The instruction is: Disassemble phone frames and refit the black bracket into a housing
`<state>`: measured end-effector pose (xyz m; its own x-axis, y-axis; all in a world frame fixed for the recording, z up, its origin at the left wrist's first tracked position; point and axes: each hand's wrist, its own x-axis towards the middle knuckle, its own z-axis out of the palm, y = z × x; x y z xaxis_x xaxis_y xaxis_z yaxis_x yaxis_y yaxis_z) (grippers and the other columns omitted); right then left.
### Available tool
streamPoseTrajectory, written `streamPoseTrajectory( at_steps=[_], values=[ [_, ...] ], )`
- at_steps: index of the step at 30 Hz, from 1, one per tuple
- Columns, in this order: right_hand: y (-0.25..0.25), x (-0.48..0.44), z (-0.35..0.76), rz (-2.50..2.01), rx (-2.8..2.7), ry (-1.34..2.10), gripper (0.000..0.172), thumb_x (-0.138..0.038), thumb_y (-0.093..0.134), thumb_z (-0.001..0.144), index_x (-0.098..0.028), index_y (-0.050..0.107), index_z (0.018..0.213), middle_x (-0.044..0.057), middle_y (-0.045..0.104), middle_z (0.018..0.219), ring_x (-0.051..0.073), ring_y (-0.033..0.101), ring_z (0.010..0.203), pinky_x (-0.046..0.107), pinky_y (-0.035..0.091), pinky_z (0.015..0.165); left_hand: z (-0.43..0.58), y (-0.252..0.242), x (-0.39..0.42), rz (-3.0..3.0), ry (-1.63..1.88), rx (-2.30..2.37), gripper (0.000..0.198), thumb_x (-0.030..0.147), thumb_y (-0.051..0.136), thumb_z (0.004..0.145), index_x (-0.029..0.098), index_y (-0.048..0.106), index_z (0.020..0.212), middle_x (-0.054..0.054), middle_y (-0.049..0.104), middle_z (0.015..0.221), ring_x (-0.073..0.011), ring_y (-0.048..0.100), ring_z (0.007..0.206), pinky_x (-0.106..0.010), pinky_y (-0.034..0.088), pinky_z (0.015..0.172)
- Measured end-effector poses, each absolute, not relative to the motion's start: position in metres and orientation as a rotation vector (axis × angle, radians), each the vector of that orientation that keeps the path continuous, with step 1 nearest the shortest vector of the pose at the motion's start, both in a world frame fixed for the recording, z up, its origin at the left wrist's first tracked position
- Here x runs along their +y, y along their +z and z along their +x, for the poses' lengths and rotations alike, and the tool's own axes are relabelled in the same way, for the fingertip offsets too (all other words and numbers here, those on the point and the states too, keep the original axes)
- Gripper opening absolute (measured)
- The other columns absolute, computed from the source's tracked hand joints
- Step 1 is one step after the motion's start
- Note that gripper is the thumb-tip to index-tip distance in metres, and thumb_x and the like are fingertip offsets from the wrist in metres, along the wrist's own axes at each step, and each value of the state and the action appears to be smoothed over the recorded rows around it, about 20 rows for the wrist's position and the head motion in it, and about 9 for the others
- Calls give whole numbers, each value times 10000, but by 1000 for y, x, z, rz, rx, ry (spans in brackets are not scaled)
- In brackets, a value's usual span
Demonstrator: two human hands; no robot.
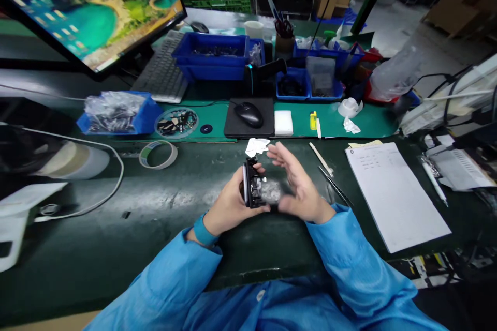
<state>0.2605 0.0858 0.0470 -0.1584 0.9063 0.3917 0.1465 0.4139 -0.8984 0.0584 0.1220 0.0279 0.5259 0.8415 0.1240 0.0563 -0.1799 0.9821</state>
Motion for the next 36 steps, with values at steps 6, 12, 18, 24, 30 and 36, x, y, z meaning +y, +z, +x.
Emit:
streamPoseTrajectory(
  at_steps=[6,12,18,24,30,36],
  values=[
    [58,78,254,-910,-1855,708,962,-641,814,816,-306,376,1604,131,494,1581,336,428,1506,533,377,1250,57,21,130,1818,896,731,705,269,882,695,234,552,1317,-123,635,1382,-325,592,1322,-529,479,1151],
    [60,80,248,-856,-1908,490,779,-475,843,841,-295,463,1496,127,647,1360,342,562,1369,592,472,1163,60,16,133,1872,943,635,631,259,835,753,230,545,1313,-137,622,1401,-318,560,1377,-536,441,1194],
    [59,76,246,-942,-1880,526,699,-519,839,819,-306,516,1402,119,669,1316,358,585,1327,605,467,1146,60,16,134,1867,956,628,608,235,809,749,221,549,1298,-145,622,1389,-321,548,1384,-531,427,1199],
    [63,74,251,-1078,-1542,900,838,-694,854,701,-258,524,1337,160,654,1315,370,588,1315,576,445,1155,60,33,128,1854,830,738,687,403,907,640,221,589,1221,-124,672,1248,-354,628,1219,-541,511,1074],
    [46,89,257,-967,-1008,1326,979,-838,813,536,-265,578,1294,119,689,1237,347,642,1184,527,490,1093,66,40,106,1631,709,788,823,522,901,640,201,550,1311,-142,682,1256,-373,668,1150,-512,555,959],
    [24,98,249,-834,-788,1586,917,-977,470,694,-232,632,1204,109,681,1067,307,635,1087,543,482,1093,78,36,92,1181,550,480,552,711,614,903,169,649,998,-59,735,879,-220,702,809,-345,580,741]
  ],
)
